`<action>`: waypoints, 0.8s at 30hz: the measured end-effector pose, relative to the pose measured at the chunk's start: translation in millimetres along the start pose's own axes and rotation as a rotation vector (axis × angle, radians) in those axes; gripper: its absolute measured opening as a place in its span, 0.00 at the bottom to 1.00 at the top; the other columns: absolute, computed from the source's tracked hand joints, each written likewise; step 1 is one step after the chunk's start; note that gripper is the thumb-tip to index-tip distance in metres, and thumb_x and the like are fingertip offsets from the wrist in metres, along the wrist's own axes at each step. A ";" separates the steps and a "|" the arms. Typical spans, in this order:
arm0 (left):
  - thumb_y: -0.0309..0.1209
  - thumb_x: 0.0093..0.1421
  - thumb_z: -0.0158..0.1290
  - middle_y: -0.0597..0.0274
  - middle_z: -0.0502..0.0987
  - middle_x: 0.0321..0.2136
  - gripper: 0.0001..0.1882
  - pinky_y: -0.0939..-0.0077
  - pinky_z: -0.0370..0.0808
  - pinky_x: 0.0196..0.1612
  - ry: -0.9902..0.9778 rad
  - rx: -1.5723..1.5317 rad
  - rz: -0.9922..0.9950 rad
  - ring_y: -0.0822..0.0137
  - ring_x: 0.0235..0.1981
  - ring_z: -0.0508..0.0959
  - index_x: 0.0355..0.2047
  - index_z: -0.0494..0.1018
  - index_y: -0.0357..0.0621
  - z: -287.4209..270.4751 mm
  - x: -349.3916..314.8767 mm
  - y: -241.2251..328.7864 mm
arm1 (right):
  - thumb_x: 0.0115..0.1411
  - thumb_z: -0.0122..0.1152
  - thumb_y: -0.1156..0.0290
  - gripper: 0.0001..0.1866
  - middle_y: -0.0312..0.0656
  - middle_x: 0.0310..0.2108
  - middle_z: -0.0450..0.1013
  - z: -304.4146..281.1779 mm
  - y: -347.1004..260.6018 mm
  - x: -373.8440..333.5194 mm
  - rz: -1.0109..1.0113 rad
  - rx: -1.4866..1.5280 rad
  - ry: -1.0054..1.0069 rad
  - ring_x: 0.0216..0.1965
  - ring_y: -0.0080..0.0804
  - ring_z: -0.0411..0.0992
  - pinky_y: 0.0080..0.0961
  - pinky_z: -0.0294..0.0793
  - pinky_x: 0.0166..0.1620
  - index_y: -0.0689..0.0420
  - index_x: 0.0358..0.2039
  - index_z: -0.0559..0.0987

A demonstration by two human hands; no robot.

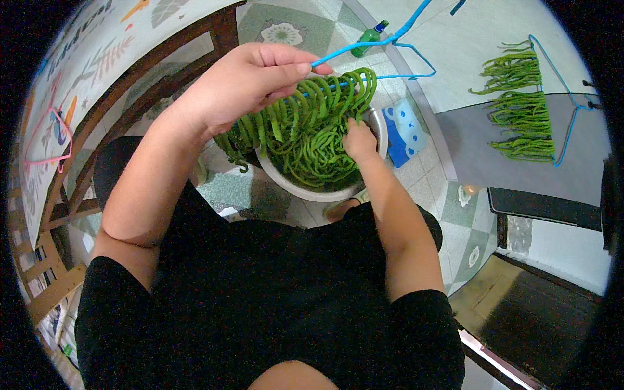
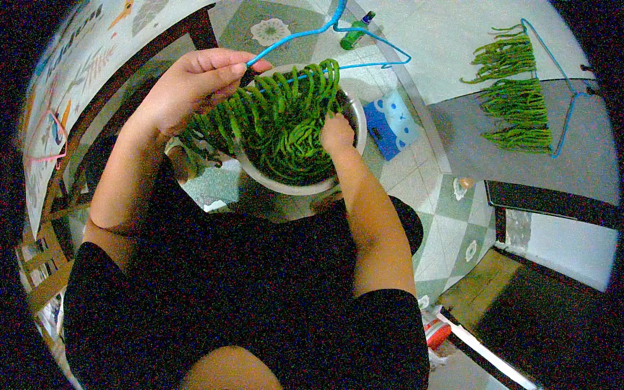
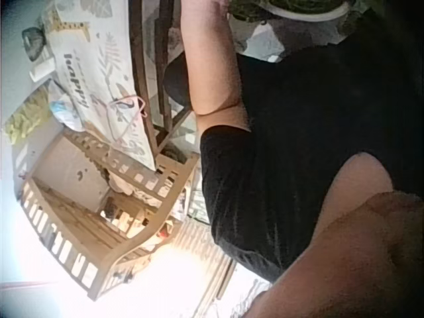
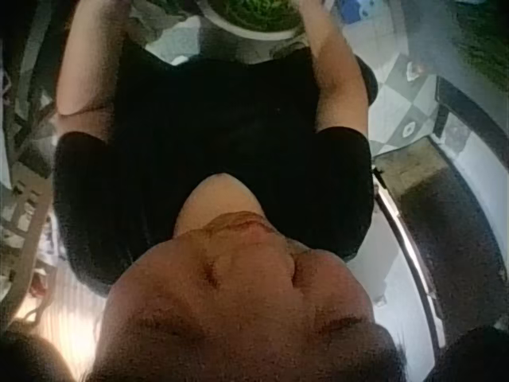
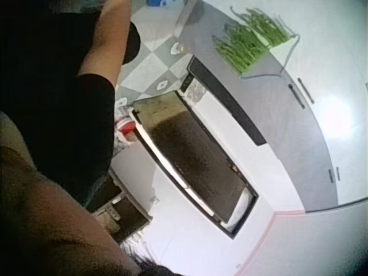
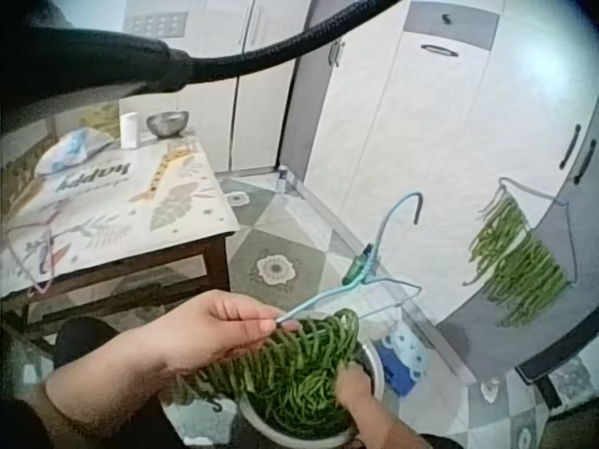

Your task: The person sits on the floor and hangs long green beans onto a blue plastic hanger. They pick individual beans from a white bowl and loop them over the hanger's arms. The person occasionally lifts the hanger to adjust the beans or move it to a different location.

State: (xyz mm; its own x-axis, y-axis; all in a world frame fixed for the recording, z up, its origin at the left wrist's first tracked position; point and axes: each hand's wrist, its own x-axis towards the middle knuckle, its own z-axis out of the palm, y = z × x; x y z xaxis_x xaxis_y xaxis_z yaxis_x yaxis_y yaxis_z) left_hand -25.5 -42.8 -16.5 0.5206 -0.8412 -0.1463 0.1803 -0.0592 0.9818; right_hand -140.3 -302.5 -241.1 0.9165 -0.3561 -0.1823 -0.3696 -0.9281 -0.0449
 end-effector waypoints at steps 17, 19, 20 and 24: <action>0.35 0.58 0.46 0.80 0.66 0.17 0.13 0.91 0.53 0.20 0.015 -0.031 0.057 0.85 0.17 0.58 0.39 0.73 0.42 1.5 0.0 1.7 | 0.47 0.60 0.61 0.20 0.50 0.32 0.73 15.8 -4.2 13.2 0.179 0.732 0.031 0.35 0.42 0.72 0.29 0.69 0.41 0.62 0.37 0.73; 0.34 0.58 0.46 0.80 0.65 0.17 0.13 0.91 0.53 0.20 0.033 0.001 0.034 0.85 0.17 0.58 0.39 0.73 0.42 2.0 -1.0 3.5 | 0.48 0.60 0.63 0.18 0.42 0.32 0.70 40.1 14.5 27.9 0.200 0.744 -0.071 0.32 0.32 0.68 0.26 0.68 0.35 0.60 0.37 0.72; 0.34 0.58 0.45 0.80 0.65 0.16 0.13 0.91 0.53 0.20 0.043 0.017 0.022 0.85 0.17 0.57 0.39 0.73 0.42 1.9 -1.2 4.1 | 0.48 0.61 0.63 0.18 0.38 0.32 0.69 43.5 18.9 31.3 0.210 0.750 -0.123 0.30 0.26 0.67 0.24 0.67 0.31 0.59 0.37 0.72; 0.33 0.58 0.45 0.80 0.65 0.16 0.12 0.90 0.52 0.19 0.063 0.005 0.040 0.84 0.16 0.57 0.39 0.73 0.43 0.0 -0.7 0.3 | 0.48 0.61 0.64 0.14 0.32 0.28 0.67 -6.4 -9.4 14.3 0.515 1.202 -0.273 0.25 0.22 0.61 0.21 0.62 0.25 0.55 0.34 0.72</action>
State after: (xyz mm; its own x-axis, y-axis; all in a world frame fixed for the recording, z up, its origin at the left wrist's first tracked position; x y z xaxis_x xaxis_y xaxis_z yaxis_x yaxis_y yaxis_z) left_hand -25.8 -42.2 -16.1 0.5788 -0.8074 -0.1142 0.1542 -0.0291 0.9876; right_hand -122.8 -299.6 -237.0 0.6252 -0.4708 -0.6225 -0.6953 0.0264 -0.7183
